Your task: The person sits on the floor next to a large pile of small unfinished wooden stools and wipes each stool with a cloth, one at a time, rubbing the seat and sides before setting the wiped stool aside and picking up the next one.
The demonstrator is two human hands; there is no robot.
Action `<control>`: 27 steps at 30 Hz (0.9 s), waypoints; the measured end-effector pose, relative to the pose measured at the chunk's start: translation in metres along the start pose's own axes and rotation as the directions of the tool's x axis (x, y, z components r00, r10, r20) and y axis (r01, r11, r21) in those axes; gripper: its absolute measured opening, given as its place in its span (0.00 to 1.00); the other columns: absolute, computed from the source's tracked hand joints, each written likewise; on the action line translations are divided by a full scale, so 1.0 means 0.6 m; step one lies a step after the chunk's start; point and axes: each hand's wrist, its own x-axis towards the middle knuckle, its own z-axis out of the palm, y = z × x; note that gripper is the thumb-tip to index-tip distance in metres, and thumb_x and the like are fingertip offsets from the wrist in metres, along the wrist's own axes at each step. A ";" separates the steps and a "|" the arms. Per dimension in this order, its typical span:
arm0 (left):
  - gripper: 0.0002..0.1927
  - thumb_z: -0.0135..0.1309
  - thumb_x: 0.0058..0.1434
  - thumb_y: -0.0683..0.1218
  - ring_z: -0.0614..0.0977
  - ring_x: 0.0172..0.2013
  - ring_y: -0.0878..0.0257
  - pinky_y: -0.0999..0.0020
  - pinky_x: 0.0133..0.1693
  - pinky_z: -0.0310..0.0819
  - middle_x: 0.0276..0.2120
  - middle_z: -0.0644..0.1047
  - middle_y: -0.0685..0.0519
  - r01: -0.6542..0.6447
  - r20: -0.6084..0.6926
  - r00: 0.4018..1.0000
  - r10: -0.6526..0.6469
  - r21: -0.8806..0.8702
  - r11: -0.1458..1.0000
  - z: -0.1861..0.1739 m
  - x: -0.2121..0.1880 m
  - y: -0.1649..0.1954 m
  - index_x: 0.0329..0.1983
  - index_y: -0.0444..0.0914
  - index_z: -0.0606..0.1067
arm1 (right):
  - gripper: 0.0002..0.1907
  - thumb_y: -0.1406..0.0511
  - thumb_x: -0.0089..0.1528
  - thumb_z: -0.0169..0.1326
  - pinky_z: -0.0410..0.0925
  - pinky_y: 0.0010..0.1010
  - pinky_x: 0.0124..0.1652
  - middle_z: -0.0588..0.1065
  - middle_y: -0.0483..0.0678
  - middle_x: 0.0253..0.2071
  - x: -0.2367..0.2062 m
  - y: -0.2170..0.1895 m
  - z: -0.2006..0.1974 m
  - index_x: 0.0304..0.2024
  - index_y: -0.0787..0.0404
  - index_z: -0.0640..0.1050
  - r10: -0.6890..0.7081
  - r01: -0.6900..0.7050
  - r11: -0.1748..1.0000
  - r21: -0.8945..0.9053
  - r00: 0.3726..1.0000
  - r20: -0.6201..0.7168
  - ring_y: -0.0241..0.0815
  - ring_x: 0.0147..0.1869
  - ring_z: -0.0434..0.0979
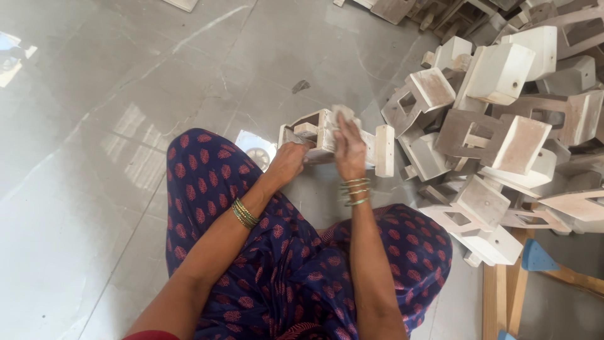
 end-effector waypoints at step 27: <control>0.10 0.59 0.54 0.39 0.81 0.38 0.40 0.48 0.40 0.74 0.30 0.79 0.38 0.016 -0.003 1.000 -0.016 0.086 0.996 -0.003 0.001 0.016 0.40 0.33 0.78 | 0.13 0.69 0.70 0.52 0.76 0.39 0.54 0.80 0.57 0.52 -0.063 -0.029 -0.055 0.56 0.62 0.79 -0.158 0.135 0.959 -0.251 0.985 -0.072 0.51 0.53 0.84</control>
